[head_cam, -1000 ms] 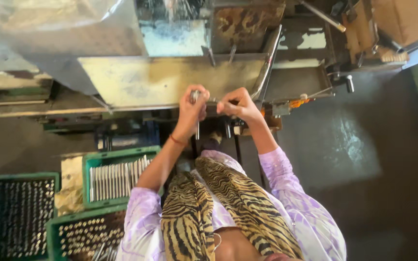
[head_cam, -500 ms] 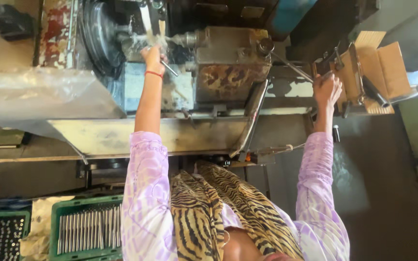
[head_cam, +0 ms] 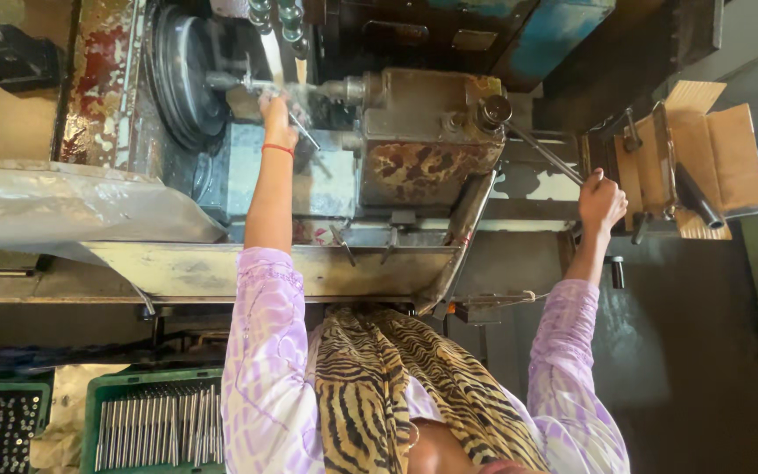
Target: The person repeatedly picks up metal rods from a green crate, inserts them into a grinding machine, and operates a lever to activate the grinding wheel. After each cycle, the person removes the rod and places it back into the crate. The process is repeated continuously throughout the clip.
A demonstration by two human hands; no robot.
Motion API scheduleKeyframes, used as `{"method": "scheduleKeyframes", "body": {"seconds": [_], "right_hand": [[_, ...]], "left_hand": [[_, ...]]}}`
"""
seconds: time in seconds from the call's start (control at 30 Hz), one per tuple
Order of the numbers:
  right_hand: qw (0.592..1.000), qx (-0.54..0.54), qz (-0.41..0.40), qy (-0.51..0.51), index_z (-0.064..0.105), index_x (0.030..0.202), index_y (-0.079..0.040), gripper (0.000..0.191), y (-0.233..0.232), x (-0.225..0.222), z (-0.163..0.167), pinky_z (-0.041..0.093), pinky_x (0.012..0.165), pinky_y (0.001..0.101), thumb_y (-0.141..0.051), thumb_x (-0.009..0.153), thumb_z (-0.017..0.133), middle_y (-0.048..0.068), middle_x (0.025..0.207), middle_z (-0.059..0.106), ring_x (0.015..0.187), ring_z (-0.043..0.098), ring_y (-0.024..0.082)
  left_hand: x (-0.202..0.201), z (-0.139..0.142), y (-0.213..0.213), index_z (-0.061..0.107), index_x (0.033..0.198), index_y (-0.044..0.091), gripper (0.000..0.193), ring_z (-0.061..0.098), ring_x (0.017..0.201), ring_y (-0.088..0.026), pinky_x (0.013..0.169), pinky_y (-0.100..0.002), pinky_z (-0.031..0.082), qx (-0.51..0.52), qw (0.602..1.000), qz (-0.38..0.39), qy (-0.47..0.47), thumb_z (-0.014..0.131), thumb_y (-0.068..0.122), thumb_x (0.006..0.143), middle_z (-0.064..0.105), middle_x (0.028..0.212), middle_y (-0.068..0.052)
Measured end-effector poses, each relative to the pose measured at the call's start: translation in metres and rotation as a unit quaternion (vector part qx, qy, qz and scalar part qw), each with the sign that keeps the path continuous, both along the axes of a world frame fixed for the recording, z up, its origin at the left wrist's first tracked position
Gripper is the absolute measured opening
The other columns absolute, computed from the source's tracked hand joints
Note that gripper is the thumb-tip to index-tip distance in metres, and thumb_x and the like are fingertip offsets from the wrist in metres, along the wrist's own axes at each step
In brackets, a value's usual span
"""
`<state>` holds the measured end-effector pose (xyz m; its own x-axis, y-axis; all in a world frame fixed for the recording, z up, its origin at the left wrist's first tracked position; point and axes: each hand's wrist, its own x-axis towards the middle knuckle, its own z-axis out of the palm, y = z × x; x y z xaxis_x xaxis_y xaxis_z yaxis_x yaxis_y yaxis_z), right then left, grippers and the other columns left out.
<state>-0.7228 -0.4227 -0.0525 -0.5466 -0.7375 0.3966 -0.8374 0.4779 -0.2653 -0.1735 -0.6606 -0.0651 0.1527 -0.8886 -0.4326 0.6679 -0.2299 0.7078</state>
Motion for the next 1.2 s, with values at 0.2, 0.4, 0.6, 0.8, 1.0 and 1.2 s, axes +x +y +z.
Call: {"method": "scheduleKeyframes", "body": {"seconds": [0.2, 0.4, 0.6, 0.8, 1.0, 1.2], "right_hand": [[0.998, 0.009, -0.051, 0.022, 0.077, 0.084, -0.004, 0.055, 0.008, 0.005, -0.018, 0.052, 0.073, 0.0622, -0.044, 0.110, 0.049, 0.029, 0.080, 0.069, 0.078, 0.066, 0.053], [0.998, -0.018, -0.044, 0.036, 0.077, 0.084, -0.005, 0.053, 0.000, -0.002, -0.017, 0.052, 0.070, 0.0605, -0.043, 0.109, 0.050, 0.028, 0.077, 0.068, 0.075, 0.066, 0.052], [0.996, -0.054, -0.053, 0.046, 0.075, 0.076, -0.005, 0.051, -0.011, -0.008, -0.016, 0.053, 0.065, 0.0570, -0.041, 0.106, 0.055, 0.023, 0.069, 0.067, 0.068, 0.067, 0.047], [0.995, -0.062, -0.044, 0.058, 0.072, 0.074, -0.006, 0.049, -0.012, -0.010, -0.022, 0.051, 0.062, 0.0562, -0.038, 0.107, 0.055, 0.021, 0.067, 0.066, 0.065, 0.066, 0.046], [0.995, -0.061, -0.037, 0.072, 0.072, 0.074, -0.006, 0.051, -0.012, -0.013, -0.023, 0.051, 0.062, 0.0574, -0.039, 0.108, 0.054, 0.021, 0.067, 0.065, 0.066, 0.066, 0.047], [0.994, -0.061, -0.034, 0.087, 0.071, 0.073, -0.006, 0.052, -0.012, -0.013, -0.023, 0.051, 0.063, 0.0586, -0.039, 0.109, 0.053, 0.022, 0.070, 0.067, 0.067, 0.066, 0.047]], "left_hand": [[0.004, -0.005, -0.005, 0.042, 0.139, 0.030, 0.045, 0.064, 0.082, -0.022, 0.077, -0.048, 0.054, -0.004, 1.000, -0.005, 0.025, 0.060, 0.018, 0.099, 0.061, 0.098, -0.003], [0.001, -0.009, -0.009, 0.042, 0.125, 0.026, 0.034, 0.064, 0.080, -0.024, 0.070, -0.046, 0.056, 0.003, 0.999, -0.011, 0.034, 0.061, 0.015, 0.099, 0.060, 0.100, -0.006], [-0.015, -0.006, -0.018, 0.045, 0.121, 0.016, 0.036, 0.065, 0.087, -0.024, 0.068, -0.046, 0.053, -0.069, 0.997, 0.025, 0.012, 0.069, 0.006, 0.096, 0.059, 0.108, -0.006], [-0.021, 0.001, -0.019, 0.036, 0.132, 0.021, 0.054, 0.060, 0.101, -0.023, 0.087, -0.068, 0.052, -0.142, 0.989, -0.009, 0.046, 0.066, 0.002, 0.092, 0.054, 0.116, -0.005], [-0.019, -0.006, -0.017, 0.032, 0.142, 0.023, 0.063, 0.061, 0.108, -0.028, 0.093, -0.071, 0.050, -0.125, 0.990, -0.001, 0.072, 0.066, 0.003, 0.094, 0.052, 0.125, -0.010], [-0.007, -0.018, -0.017, 0.033, 0.141, 0.026, 0.063, 0.065, 0.105, -0.033, 0.093, -0.072, 0.050, -0.024, 0.996, 0.021, 0.081, 0.064, 0.004, 0.091, 0.052, 0.128, -0.009]]}}
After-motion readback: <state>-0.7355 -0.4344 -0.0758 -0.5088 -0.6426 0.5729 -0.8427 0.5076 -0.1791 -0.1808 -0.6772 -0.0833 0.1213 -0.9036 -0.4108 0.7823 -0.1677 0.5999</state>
